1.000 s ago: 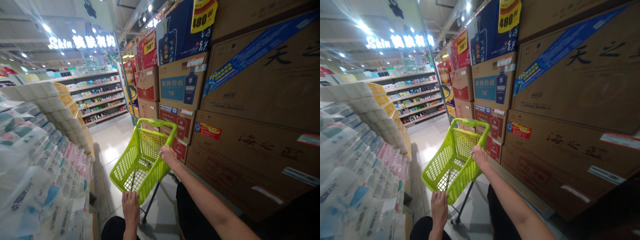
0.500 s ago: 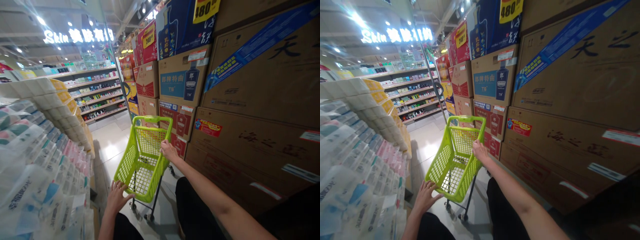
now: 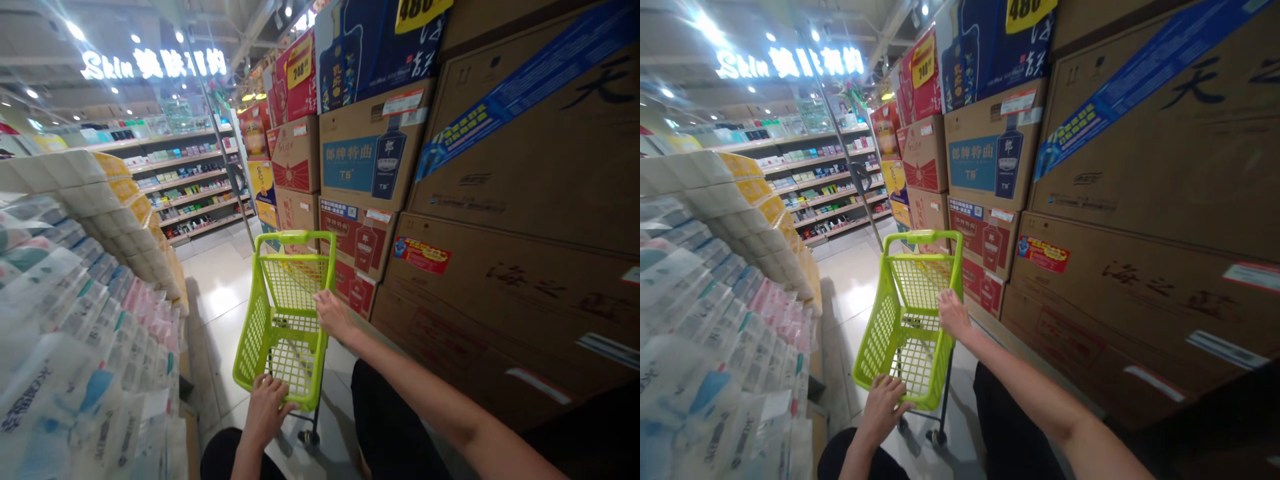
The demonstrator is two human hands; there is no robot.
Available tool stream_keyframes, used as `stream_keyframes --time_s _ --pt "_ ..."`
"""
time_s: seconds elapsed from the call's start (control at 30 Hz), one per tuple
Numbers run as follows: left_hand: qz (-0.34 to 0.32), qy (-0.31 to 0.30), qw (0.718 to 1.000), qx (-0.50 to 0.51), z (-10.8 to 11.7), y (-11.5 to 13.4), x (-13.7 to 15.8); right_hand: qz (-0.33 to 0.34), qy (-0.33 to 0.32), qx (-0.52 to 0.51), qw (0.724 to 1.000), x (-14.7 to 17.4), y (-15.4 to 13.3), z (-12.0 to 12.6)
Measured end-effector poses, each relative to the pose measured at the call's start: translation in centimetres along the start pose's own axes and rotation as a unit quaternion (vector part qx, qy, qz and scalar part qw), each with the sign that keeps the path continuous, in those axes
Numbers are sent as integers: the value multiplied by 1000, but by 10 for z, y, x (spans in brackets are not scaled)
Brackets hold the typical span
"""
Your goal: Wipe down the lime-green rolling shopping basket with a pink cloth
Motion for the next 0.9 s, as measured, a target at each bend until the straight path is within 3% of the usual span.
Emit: stream_keyframes --time_s 0.1,0.2,0.27,0.4,0.47,0.63,0.73,0.83,0.9 --pt "11 24 999 -19 -3 14 -2 114 36 -79 990 70 -43 -11" --pt "12 36 999 -31 -3 20 -4 197 16 -154 968 123 -65 -13" --pt "12 36 998 -41 -3 23 -7 151 -1 -157 976 117 -56 -8" --pt "7 34 998 -60 -7 28 -10 -14 -4 -109 994 74 -24 -1" --pt "6 39 997 -61 -7 23 -7 -15 15 -122 992 80 -26 -1" --pt "8 60 995 -76 7 -14 5 89 10 -210 974 144 -45 -7" --pt "-8 26 997 -76 11 -26 6 43 1 -181 983 131 -37 -8" --pt "14 15 995 -97 6 -22 2 -40 18 -125 991 103 -33 -11" --pt "35 27 993 -111 1 -15 1 -60 45 -108 991 102 -40 -14"
Point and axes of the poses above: each hand's wrist, its own x-axis away from the middle knuckle, its own z-axis out of the back of the hand, y = z × x, the point moved 4 cm from there along -x, towards the middle knuckle, and after that the axes turned 10 degrees about y, right-handed, at the moved point
